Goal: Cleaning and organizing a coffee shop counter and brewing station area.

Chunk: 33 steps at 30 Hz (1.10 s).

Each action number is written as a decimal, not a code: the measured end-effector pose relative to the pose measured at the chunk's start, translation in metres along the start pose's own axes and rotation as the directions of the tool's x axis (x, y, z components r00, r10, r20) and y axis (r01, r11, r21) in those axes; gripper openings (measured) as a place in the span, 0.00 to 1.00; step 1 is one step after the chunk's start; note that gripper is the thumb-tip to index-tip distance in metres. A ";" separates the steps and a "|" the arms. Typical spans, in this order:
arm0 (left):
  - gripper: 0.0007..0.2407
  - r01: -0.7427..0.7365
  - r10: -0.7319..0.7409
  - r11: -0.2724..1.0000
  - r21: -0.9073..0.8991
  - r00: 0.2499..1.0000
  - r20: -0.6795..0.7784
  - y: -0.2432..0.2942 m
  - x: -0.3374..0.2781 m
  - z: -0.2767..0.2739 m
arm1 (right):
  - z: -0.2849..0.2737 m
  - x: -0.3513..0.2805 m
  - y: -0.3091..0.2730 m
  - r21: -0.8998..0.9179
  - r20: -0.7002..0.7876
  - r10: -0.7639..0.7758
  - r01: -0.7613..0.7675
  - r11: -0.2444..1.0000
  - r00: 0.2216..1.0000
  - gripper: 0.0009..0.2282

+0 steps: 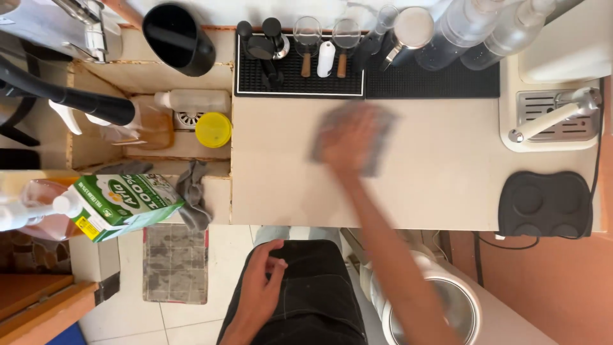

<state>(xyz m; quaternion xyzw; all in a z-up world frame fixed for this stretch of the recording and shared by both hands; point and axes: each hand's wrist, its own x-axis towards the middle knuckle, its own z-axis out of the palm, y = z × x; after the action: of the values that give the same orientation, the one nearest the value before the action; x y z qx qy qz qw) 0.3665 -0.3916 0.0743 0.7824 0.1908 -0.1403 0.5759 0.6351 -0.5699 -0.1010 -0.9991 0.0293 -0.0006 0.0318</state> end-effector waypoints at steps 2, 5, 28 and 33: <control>0.16 0.020 -0.020 1.000 0.013 1.000 -0.013 0.011 0.000 -0.017 | -0.005 -0.049 -0.096 0.081 -0.018 -0.153 0.154 0.985 0.988 0.34; 0.16 0.011 -0.010 1.000 0.027 0.999 -0.039 0.014 0.003 -0.052 | -0.034 -0.110 -0.167 0.262 -0.033 -0.343 0.340 0.903 0.939 0.29; 0.15 0.106 -0.087 0.911 -0.398 0.994 0.066 -0.007 0.055 -0.084 | -0.017 -0.131 -0.061 0.112 -0.142 -0.300 0.316 0.942 0.943 0.36; 0.15 0.012 0.066 0.866 -0.500 0.988 0.139 0.054 0.053 -0.044 | -0.056 -0.166 -0.104 0.340 0.004 -0.636 0.597 0.726 0.771 0.29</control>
<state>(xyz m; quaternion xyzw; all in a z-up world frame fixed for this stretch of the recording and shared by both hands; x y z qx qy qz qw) 0.4384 -0.3569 0.1095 0.5964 0.1654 -0.1368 0.7734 0.4755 -0.4597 -0.0380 -0.9309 -0.3072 0.0445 0.1927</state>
